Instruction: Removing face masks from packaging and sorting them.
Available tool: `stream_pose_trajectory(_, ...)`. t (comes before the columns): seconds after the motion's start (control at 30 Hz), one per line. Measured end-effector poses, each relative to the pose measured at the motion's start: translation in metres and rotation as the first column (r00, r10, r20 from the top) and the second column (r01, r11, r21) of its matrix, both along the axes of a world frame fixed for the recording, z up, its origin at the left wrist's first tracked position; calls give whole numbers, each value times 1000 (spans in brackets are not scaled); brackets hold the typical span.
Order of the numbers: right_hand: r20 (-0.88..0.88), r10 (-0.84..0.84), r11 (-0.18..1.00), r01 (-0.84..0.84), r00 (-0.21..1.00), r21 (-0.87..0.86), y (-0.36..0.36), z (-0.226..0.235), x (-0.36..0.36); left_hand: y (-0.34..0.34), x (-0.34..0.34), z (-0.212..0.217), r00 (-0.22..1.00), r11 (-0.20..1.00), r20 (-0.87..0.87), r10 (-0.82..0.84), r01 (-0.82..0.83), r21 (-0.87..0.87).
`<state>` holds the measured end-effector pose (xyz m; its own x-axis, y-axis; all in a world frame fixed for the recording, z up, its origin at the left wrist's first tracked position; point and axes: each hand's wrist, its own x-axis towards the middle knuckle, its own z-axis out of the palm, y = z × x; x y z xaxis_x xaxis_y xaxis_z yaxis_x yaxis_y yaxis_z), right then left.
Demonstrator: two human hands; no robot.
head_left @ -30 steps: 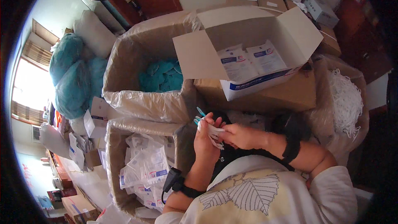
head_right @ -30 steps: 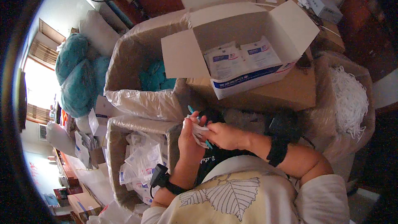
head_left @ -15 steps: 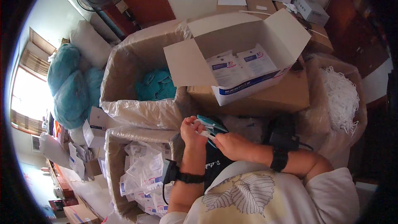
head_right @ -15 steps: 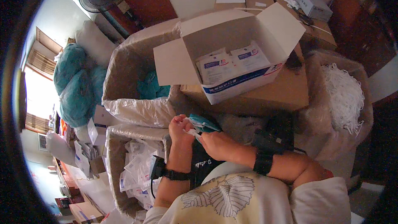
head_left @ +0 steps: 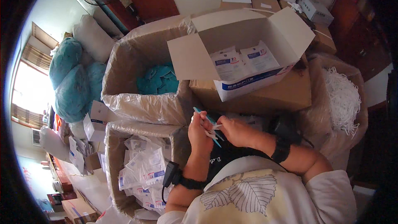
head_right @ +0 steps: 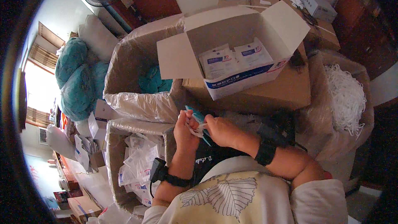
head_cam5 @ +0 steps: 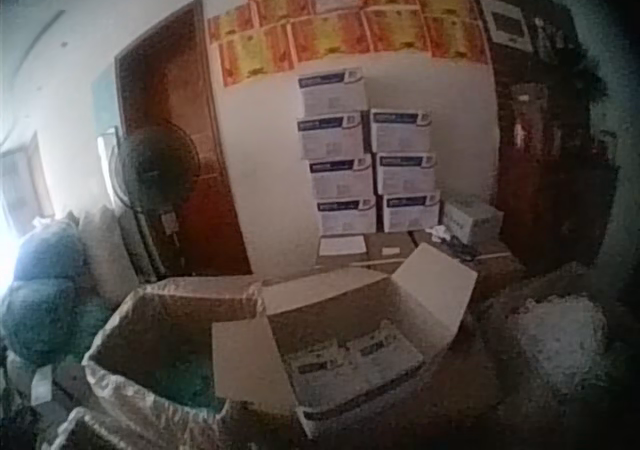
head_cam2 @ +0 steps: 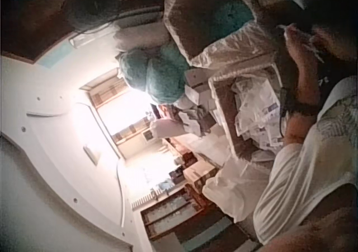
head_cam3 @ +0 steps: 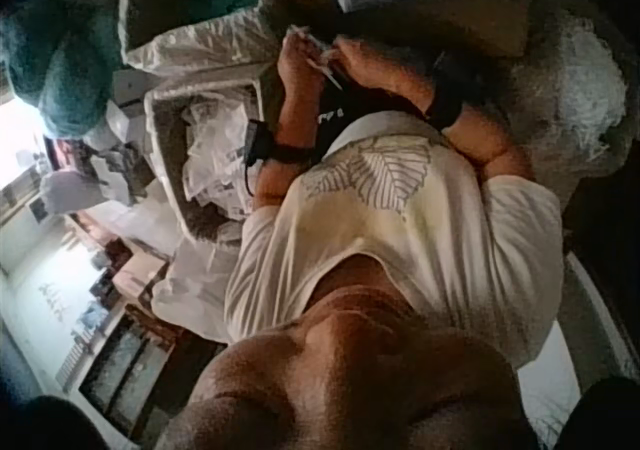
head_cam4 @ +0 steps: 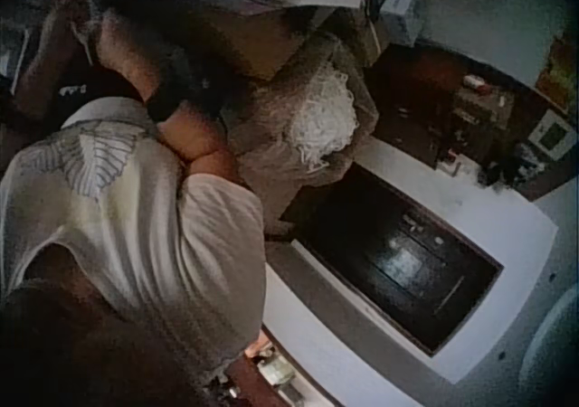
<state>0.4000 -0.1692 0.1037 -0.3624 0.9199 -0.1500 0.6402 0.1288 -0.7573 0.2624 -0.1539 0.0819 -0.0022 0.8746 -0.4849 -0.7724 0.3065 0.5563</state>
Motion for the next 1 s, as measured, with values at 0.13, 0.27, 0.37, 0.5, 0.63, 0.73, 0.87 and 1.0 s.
stream_pose_trajectory(0.13, 134, 55, 998, -60, 989, 26, 1, 3, 2, 0, 5, -2, 997, 1000, -78, 5, -4, 19)
stream_pose_trajectory(0.27, 82, 43, 999, -43, 996, 1, -3, 8, -1, -7, 16, 6, 967, 1000, -253, 7, 0, 27)
stream_pose_trajectory(0.37, -39, 0, 994, -4, 999, -112, 1, -1, -4, -13, 20, 1, 940, 992, -340, 30, 14, 124)
stream_pose_trajectory(0.5, -20, 81, 983, -83, 997, -161, 6, 10, -8, -4, 6, 9, 982, 995, -165, 92, -83, 62)
stream_pose_trajectory(0.63, 198, 289, 953, -261, 937, -154, 10, 9, -13, 5, -2, 9, 985, 986, -61, 164, -164, 4)
stream_pose_trajectory(0.73, 142, 347, 929, -318, 927, -192, 12, -3, -13, -2, -5, -2, 988, 996, -155, 27, -14, 88)
stream_pose_trajectory(0.87, 11, 244, 962, -240, 970, -130, -5, 9, -5, 18, -35, -10, 983, 987, 144, 114, -95, -130)
stream_pose_trajectory(1.0, 70, 248, 961, -236, 966, -143, -15, 20, -3, 22, -36, -18, 977, 965, 161, 143, -101, -243)
